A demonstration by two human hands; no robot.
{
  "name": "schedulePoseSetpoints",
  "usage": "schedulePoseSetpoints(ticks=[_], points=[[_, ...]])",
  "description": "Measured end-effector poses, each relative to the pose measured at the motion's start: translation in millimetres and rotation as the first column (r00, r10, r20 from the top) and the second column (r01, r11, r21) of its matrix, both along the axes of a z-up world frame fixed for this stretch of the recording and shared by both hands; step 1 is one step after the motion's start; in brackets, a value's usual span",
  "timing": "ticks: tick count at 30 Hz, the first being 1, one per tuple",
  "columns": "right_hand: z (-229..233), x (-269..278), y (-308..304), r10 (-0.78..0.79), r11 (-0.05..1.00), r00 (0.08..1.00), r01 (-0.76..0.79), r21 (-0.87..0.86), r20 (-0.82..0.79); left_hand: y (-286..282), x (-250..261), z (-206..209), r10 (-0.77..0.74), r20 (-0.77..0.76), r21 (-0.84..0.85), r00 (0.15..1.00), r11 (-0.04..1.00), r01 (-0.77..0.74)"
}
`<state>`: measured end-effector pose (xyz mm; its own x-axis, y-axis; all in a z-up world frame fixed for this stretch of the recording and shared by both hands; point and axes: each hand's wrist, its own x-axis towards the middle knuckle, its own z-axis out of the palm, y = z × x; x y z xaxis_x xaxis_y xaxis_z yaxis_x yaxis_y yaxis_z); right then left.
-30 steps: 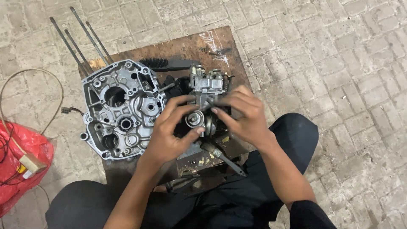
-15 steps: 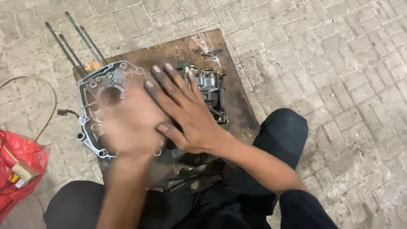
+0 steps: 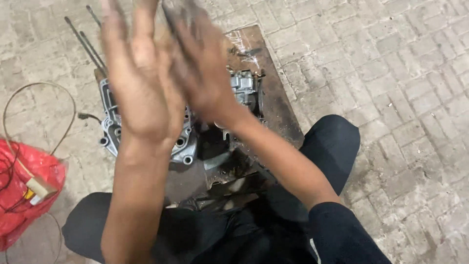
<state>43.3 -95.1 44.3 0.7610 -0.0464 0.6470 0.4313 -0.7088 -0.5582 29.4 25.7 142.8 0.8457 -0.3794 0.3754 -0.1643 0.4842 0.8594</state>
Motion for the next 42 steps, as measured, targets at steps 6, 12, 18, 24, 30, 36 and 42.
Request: schedulePoseSetpoints(ticks=[6,12,18,24,30,36,42], points=[[44.7,-6.7,-0.8,0.141,0.879,0.988,-0.096,0.468,-0.062,-38.4,16.0,-51.0,0.333,0.433,0.041,0.838,0.921,-0.388],[14.3,4.2,-2.0,0.051,0.998,0.995,-0.049,-0.034,0.085,-26.9,25.0,-24.5,-0.375,-0.251,-0.419,0.892,0.873,0.249],[76.5,-18.6,5.5,0.215,0.907,0.931,-0.078,0.414,-0.295,-29.1,47.7,-98.3,0.306,0.308,-0.271,0.901,0.936,-0.225],[94.6,-63.0,-13.4,0.445,0.874,0.894,-0.420,0.246,-0.055,-14.0,43.7,-94.0,0.167,0.354,0.181,0.920,0.953,-0.242],[76.2,-64.9,-71.0,0.142,0.980,0.973,-0.113,0.166,-0.181,-11.4,35.8,-108.2,-0.280,0.612,0.747,0.740,0.511,-0.425],[39.6,-68.6,-101.9,0.099,0.950,0.977,-0.036,0.310,-0.191,-47.0,53.2,-79.7,-0.540,0.465,0.885,0.701,0.260,-0.386],[20.5,-70.9,-115.5,0.072,0.914,0.982,0.006,0.407,-0.176,-70.4,57.0,-45.7,-0.667,0.235,0.950,0.707,0.005,-0.311]])
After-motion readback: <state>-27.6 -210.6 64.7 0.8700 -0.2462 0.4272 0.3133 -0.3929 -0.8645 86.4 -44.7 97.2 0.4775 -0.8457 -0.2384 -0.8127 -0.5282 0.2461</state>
